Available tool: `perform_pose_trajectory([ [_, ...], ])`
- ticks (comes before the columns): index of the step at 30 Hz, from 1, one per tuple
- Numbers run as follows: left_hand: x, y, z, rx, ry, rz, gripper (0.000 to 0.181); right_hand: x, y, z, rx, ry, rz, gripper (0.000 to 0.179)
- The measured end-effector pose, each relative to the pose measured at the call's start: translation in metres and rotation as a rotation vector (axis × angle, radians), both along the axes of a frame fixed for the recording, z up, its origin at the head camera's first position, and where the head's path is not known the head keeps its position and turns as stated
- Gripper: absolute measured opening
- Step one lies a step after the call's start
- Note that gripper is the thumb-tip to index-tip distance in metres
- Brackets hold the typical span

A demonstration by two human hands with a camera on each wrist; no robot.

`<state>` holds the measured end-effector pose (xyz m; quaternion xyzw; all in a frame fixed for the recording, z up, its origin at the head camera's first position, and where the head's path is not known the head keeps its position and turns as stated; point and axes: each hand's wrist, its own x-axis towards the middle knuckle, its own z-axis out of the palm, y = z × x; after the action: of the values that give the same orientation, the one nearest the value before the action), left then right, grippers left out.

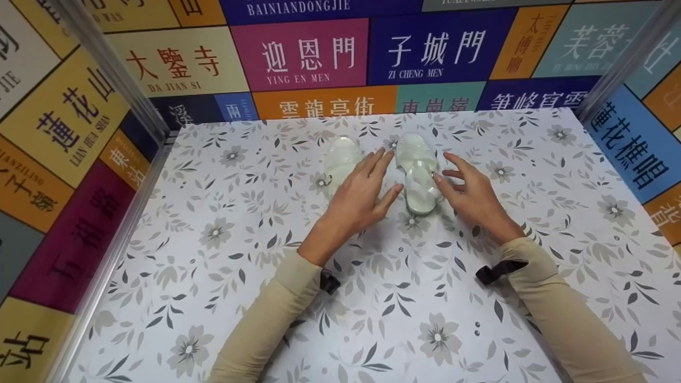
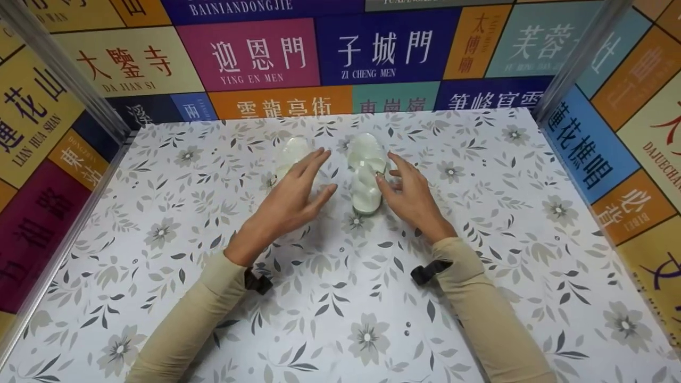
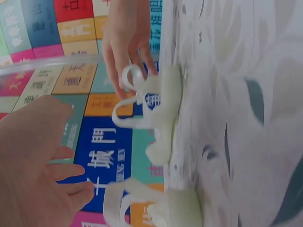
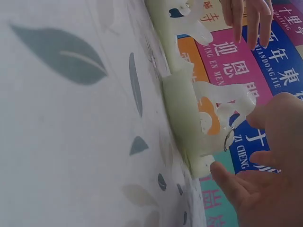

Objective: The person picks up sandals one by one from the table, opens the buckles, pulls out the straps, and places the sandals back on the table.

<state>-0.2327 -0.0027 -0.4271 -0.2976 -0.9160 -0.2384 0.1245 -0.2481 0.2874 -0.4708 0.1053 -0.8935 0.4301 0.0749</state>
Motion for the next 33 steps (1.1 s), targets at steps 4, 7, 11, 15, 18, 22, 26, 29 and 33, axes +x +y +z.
perform_pose_trajectory([
  [4,0.0,0.014,-0.004,0.029,-0.062,-0.068,0.062,-0.002,-0.001,-0.003,-0.037,-0.046,0.015,0.062],
  [7,-0.004,0.025,-0.01,0.063,-0.116,-0.1,0.059,-0.003,-0.001,-0.006,-0.053,-0.079,0.019,0.063],
  [11,-0.012,0.038,-0.02,0.117,-0.22,-0.106,0.057,-0.005,-0.001,-0.012,-0.081,-0.122,0.045,0.063],
  [15,-0.021,0.049,-0.032,0.17,-0.314,-0.089,0.061,-0.007,-0.001,-0.016,-0.125,-0.149,0.058,0.061],
  [18,-0.028,0.054,-0.038,0.215,-0.372,-0.083,0.067,-0.01,-0.001,-0.017,-0.144,-0.153,0.053,0.06],
  [22,-0.035,0.056,-0.044,0.282,-0.472,-0.079,0.073,-0.012,0.001,-0.018,-0.152,-0.18,0.057,0.062],
  [26,-0.04,0.055,-0.052,0.389,-0.604,-0.09,0.076,-0.013,0.004,-0.019,-0.175,-0.246,0.079,0.065],
  [29,-0.04,0.053,-0.057,0.467,-0.677,-0.099,0.08,-0.014,0.006,-0.021,-0.193,-0.28,0.095,0.067],
  [33,-0.041,0.052,-0.061,0.511,-0.708,-0.125,0.082,-0.013,0.007,-0.022,-0.209,-0.283,0.105,0.067],
])
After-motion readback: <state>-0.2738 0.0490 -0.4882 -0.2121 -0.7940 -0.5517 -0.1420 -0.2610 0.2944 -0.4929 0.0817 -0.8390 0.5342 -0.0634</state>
